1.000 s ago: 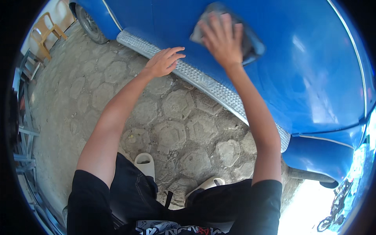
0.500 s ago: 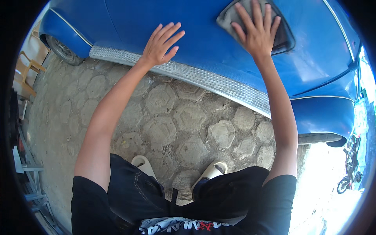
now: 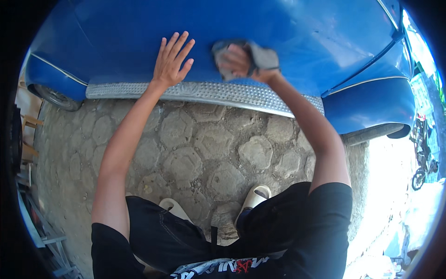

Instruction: The person sands the exterior of a blue car with sandpaper, dips sandpaper into a bucket of water, and wipes down the car body with a cloth.

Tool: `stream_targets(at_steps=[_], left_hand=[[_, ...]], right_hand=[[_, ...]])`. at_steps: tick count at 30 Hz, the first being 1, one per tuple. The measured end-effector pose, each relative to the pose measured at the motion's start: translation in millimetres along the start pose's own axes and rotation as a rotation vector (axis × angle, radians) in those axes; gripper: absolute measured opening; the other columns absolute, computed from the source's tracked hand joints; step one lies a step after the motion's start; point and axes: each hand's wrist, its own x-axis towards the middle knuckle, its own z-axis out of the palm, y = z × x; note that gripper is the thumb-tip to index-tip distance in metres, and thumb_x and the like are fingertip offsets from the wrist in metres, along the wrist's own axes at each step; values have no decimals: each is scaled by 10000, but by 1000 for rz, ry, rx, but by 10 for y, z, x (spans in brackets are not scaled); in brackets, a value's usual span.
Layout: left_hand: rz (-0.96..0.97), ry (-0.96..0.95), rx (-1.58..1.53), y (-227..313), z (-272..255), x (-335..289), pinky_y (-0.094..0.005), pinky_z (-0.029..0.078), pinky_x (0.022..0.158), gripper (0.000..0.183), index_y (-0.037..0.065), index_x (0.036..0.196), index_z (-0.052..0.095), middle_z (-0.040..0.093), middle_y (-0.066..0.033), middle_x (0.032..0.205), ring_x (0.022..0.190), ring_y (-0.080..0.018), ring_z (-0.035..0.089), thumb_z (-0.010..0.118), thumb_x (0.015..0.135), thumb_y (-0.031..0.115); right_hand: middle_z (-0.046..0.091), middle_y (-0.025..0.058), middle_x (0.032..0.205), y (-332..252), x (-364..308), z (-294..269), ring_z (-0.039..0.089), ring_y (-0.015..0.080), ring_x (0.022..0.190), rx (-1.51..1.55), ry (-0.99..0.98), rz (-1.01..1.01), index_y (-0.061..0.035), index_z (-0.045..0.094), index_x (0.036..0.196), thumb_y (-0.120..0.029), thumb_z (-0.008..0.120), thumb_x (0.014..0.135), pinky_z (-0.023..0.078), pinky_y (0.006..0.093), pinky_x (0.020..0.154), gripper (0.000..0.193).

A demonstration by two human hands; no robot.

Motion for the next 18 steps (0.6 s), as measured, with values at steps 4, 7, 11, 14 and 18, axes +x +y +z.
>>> stream_targets(at_steps=[4,7,11,14,18], left_hand=[[43,51,12,-48,172,16,-579,168,1284,505,228,1582,478,340,-26,1701,1593,-272,234,497,1082,300],[73,148,41,-129,273,120,-567,205,1289,589,316,1612,412,338,24,1700,1578,-231,271,566,1047,250],[129,222,140,-218,353,195,-576,163,1273,528,260,1581,487,352,-19,1698,1588,-269,248,526,1066,370],[100,194,183,-270,404,178,-562,154,1274,580,291,1605,451,332,-16,1710,1595,-264,235,516,1066,496],[134,252,369,-357,508,183,-500,121,1299,624,308,1623,411,317,-13,1716,1602,-257,223,444,1067,590]], right_hand=[[197,58,1746,331,-46,385,103,344,1619,1118,173,646,-386,155,1677,-589,370,1080,21,621,1296,665],[161,38,1756,345,11,219,111,335,1619,1266,70,843,-413,145,1674,-649,409,1046,1,623,1293,721],[140,32,1756,-106,348,-304,114,347,1615,1305,80,675,-446,156,1662,-628,453,1040,62,630,1299,713],[141,104,1744,-438,468,-645,105,379,1608,317,153,369,-276,142,1680,-602,318,1075,127,598,1314,710],[136,163,1734,-684,31,-641,132,382,1602,-822,5,94,-96,92,1674,-568,161,1091,155,534,1330,753]])
